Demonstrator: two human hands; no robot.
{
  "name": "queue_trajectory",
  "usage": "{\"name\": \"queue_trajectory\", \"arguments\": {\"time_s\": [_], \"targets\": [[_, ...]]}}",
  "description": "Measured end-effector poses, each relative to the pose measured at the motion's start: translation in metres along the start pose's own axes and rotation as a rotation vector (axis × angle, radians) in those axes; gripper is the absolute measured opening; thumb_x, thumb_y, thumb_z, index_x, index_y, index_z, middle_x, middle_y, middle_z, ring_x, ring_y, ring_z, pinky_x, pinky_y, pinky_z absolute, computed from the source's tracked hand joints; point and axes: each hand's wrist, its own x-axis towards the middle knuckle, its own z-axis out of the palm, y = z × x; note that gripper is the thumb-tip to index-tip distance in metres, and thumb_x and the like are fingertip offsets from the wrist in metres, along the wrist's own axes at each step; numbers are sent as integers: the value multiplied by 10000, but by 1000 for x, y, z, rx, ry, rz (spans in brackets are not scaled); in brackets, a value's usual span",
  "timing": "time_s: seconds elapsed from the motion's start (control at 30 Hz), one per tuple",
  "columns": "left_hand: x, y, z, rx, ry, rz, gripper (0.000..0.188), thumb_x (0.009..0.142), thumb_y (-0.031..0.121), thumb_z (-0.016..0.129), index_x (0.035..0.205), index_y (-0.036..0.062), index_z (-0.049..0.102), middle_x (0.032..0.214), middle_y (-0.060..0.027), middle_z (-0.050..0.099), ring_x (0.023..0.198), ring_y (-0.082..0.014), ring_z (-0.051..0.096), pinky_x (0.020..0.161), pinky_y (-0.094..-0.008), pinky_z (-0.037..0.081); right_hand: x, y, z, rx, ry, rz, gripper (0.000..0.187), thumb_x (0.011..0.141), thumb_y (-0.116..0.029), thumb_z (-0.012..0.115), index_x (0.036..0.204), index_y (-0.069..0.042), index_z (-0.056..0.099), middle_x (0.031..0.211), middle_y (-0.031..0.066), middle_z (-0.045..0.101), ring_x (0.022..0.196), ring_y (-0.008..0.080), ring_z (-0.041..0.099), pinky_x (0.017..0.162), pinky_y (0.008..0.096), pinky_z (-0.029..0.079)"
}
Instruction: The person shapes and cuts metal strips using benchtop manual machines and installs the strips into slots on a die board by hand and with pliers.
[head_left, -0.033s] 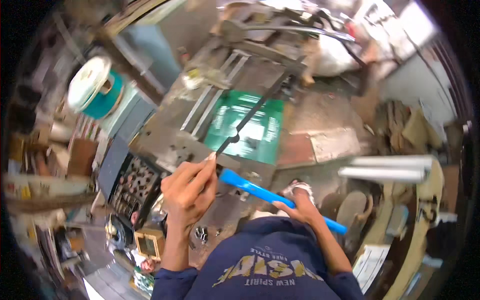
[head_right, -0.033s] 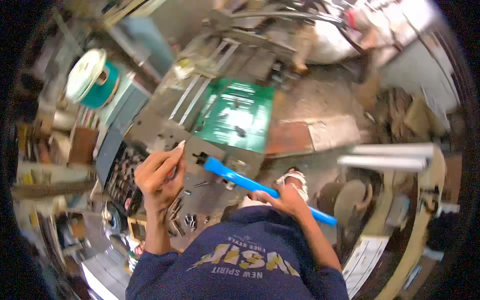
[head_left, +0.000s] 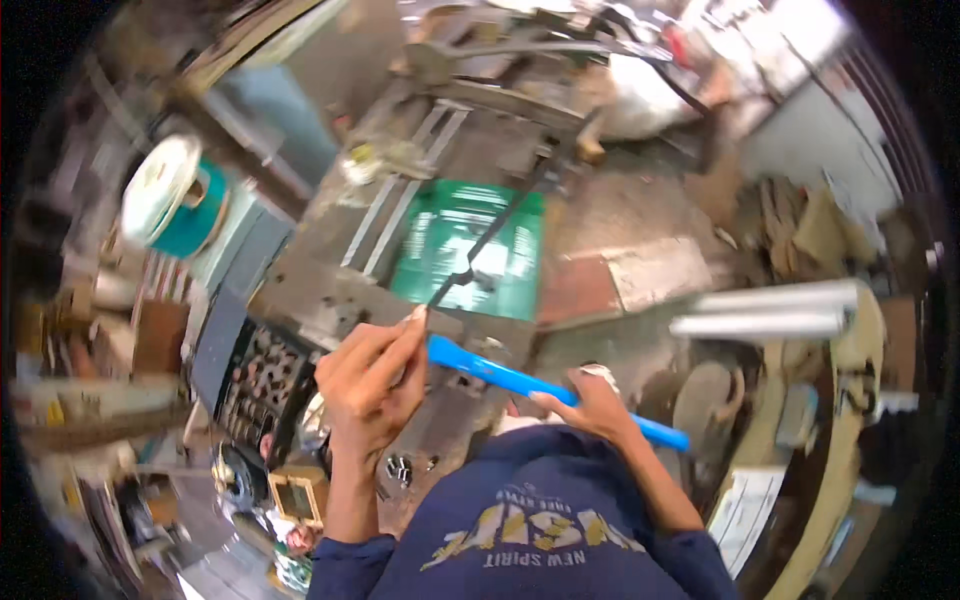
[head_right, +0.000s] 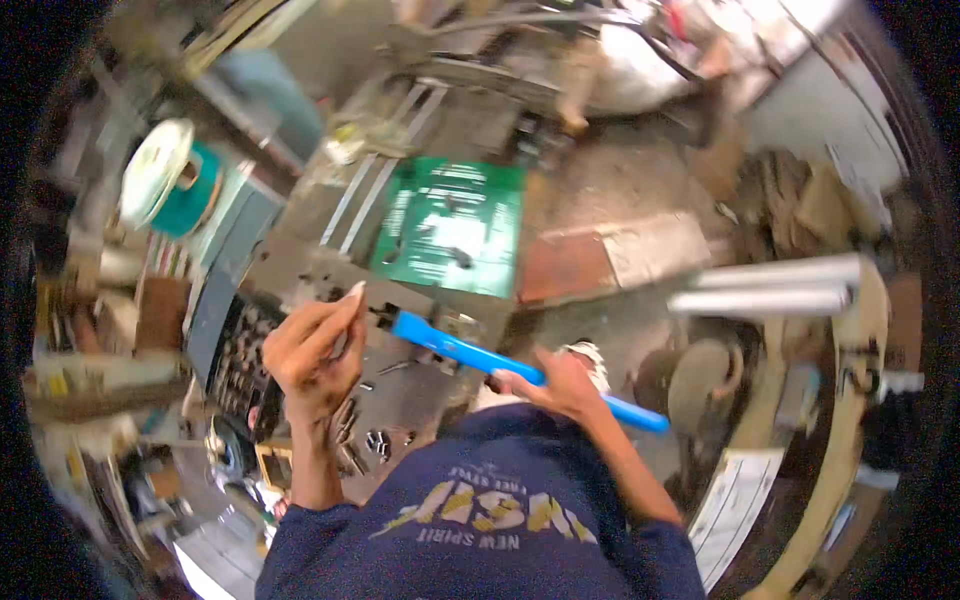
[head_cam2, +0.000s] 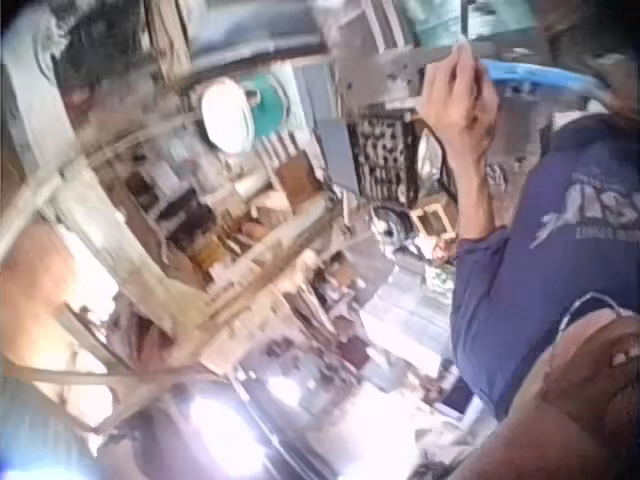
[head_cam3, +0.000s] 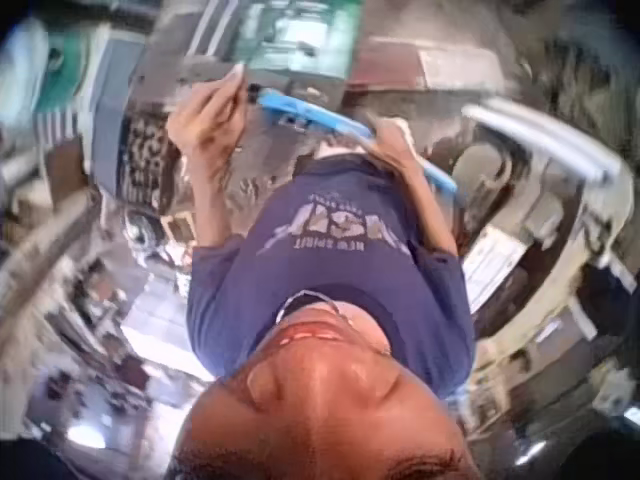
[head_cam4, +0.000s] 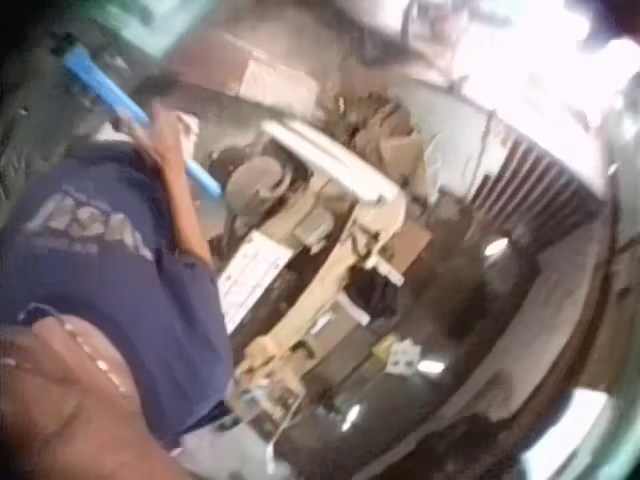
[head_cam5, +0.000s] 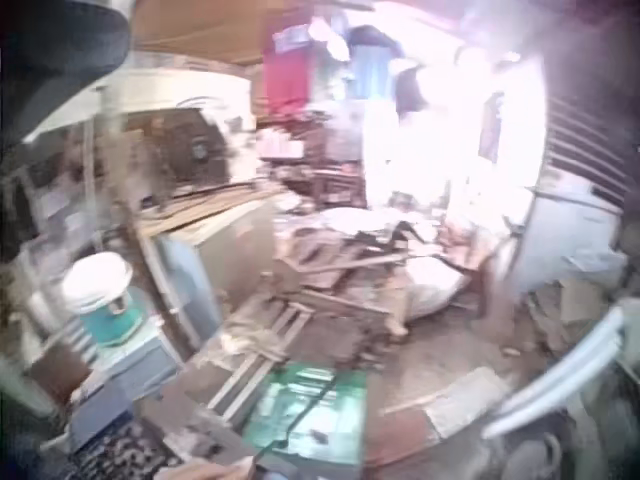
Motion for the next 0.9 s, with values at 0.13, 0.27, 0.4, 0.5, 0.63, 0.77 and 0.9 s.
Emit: {"name": "queue_trajectory", "arguments": {"time_s": [0.13, 0.27, 0.4, 0.5, 0.63, 0.77, 0.9], "targets": [[12, 49, 25, -178, -153, 181, 406, 688, -130, 737, 1065, 21, 765, 860, -113, 720, 730, -252, 694, 650, -324, 539, -57, -59, -48, -25, 755, -487, 301, 788, -200, 836, 955, -30, 651, 961, 128, 653, 928, 317, 645, 798, 418, 521], [20, 111, 75, -330, -353, 363, 405, 705, -132, 727, 1069, 41, 773, 834, -117, 711, 714, -250, 683, 649, -315, 524, -163, -66, -120, -276, 1195, -435, 248, 801, -142, 817, 960, -42, 656, 925, 107, 646, 890, 298, 644, 795, 409, 527], [8, 180, 129, -469, -552, 466, 384, 763, -142, 661, 1105, -9, 774, 792, -138, 681, 707, -185, 646, 699, -277, 503, -271, -27, -142, -243, 1313, -264, 238, 764, -98, 845, 921, -56, 671, 865, 60, 655, 771, 240, 647, 666, 356, 508], [-16, 244, 174, -674, -623, 620, 340, 760, -121, 703, 1061, 16, 780, 822, -132, 718, 695, -250, 670, 672, -312, 508, -346, 5, -103, -253, 1369, -23, 222, 783, -69, 806, 953, -46, 665, 882, 69, 644, 769, 239, 653, 670, 364, 530], [-79, 357, 239, -774, -893, 784, 242, 790, -75, 699, 1009, -15, 782, 826, -161, 728, 719, -263, 695, 680, -321, 523, -451, 50, -19, -203, 1427, 405, 227, 800, -28, 742, 1017, -59, 679, 961, 60, 636, 789, 246, 670, 707, 368, 563], [-158, 455, 298, -911, -1026, 979, 207, 810, -50, 694, 994, -19, 783, 852, -178, 745, 733, -283, 732, 679, -337, 546, -529, 70, 55, 19, 1438, 755, 146, 824, -48, 694, 965, -85, 704, 1013, 39, 646, 777, 207, 682, 689, 346, 567], [-240, 549, 335, -952, -1137, 1056, 172, 829, -9, 718, 983, 15, 791, 848, -167, 750, 741, -317, 740, 661, -356, 555, -566, 70, 117, 262, 1447, 1188, 115, 851, -105, 685, 958, -87, 721, 983, 64, 683, 762, 259, 693, 695, 358, 566]]}}
